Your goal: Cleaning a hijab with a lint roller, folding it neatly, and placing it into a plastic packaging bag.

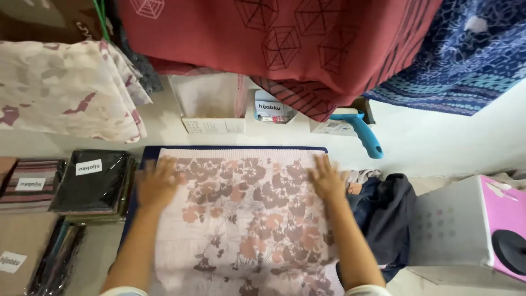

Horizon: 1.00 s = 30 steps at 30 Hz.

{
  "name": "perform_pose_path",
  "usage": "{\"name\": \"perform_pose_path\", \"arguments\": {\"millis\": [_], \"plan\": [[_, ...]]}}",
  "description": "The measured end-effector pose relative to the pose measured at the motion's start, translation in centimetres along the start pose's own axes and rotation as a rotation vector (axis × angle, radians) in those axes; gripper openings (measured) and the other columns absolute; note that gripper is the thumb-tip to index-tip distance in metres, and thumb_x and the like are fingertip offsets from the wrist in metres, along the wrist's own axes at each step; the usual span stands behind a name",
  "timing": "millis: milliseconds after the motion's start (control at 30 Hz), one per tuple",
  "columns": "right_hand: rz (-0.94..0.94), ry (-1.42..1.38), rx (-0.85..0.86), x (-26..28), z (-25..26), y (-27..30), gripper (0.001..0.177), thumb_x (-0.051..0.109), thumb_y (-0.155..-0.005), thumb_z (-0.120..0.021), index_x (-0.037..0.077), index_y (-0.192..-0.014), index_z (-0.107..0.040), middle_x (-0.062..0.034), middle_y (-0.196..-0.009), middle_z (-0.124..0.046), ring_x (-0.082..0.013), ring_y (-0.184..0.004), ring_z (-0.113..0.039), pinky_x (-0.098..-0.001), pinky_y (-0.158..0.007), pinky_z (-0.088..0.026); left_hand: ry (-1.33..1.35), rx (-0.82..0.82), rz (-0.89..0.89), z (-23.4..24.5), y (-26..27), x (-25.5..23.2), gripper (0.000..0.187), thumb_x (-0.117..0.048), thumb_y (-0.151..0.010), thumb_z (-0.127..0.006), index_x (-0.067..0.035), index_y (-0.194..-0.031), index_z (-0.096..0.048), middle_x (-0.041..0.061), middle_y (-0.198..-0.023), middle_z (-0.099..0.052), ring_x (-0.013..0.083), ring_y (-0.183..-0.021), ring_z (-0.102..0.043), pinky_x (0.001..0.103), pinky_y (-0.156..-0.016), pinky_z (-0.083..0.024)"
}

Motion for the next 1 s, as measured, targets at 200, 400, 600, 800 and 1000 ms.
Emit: {"name": "perform_pose_path", "arguments": {"millis": [200, 400, 600, 800, 1000], "plan": [[0.015, -0.914, -0.368, -13.8, 1.4, -1.5, 0.046, 0.0, -0.109, -0.028, -0.022, -0.132, -0.061, -0.0323, -0.107, -0.067, -0.0378, -0.098, -0.065, -0.0336, -0.094, -0.051, 0.181, -0.137, 0.275, -0.4, 2.0, 7.4, 0.062, -0.056, -0.112, -0.036, -0.015, -0.156, -0.053, 0.019, -0.162, -0.047, 0.0559, -0.145, -0.038, 0.077, -0.114, -0.026], [0.184, -0.97, -0.601, -2.7, 29.1, 11.6, 0.017, 0.001, -0.108, -0.055, -0.005, -0.12, -0.066, -0.0111, -0.102, -0.066, -0.0184, -0.09, -0.059, -0.0287, -0.083, -0.048, 0.398, -0.232, 0.246, 5.2, 9.7, 4.5, 0.05, -0.034, -0.106, -0.044, -0.008, -0.148, -0.053, 0.02, -0.156, -0.049, 0.0596, -0.142, -0.034, 0.076, -0.108, -0.026], [0.016, -0.071, -0.3, 1.2, 27.7, 5.3, 0.054, 0.023, -0.096, -0.063, 0.008, -0.144, -0.044, -0.0306, -0.101, -0.074, -0.0553, -0.09, -0.069, -0.0634, -0.071, -0.053, 0.41, -0.088, 0.306, 5.4, 13.8, 2.2, 0.059, -0.049, -0.105, -0.038, -0.01, -0.147, -0.054, 0.013, -0.16, -0.043, 0.046, -0.152, -0.024, 0.066, -0.122, -0.008], [0.226, -0.207, -0.782, 2.7, 30.1, 14.2, 0.046, -0.01, -0.1, -0.064, -0.012, -0.146, -0.057, -0.0313, -0.12, -0.07, -0.0459, -0.098, -0.068, -0.052, -0.079, -0.052, 0.268, 0.085, 0.23, 4.3, 16.5, 2.4, 0.068, -0.058, -0.101, -0.038, -0.016, -0.153, -0.043, 0.002, -0.163, -0.037, 0.0377, -0.154, -0.021, 0.065, -0.121, -0.011], [0.348, -0.468, -0.63, 0.1, 11.5, 22.7, 0.038, -0.004, -0.092, -0.069, -0.001, -0.13, -0.068, -0.0173, -0.114, -0.069, -0.027, -0.093, -0.066, -0.036, -0.079, -0.054, 0.267, 0.031, 0.24, 5.1, 16.3, 1.9, 0.067, -0.052, -0.099, -0.042, -0.017, -0.157, -0.038, 0.005, -0.162, -0.04, 0.0401, -0.151, -0.028, 0.057, -0.117, -0.024]]}}
Point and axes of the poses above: each hand's wrist, its own y-axis away from the middle knuckle, its own z-axis out of the back of the hand, x = y × z, the point moved 2 cm from there along -y, towards the middle knuckle
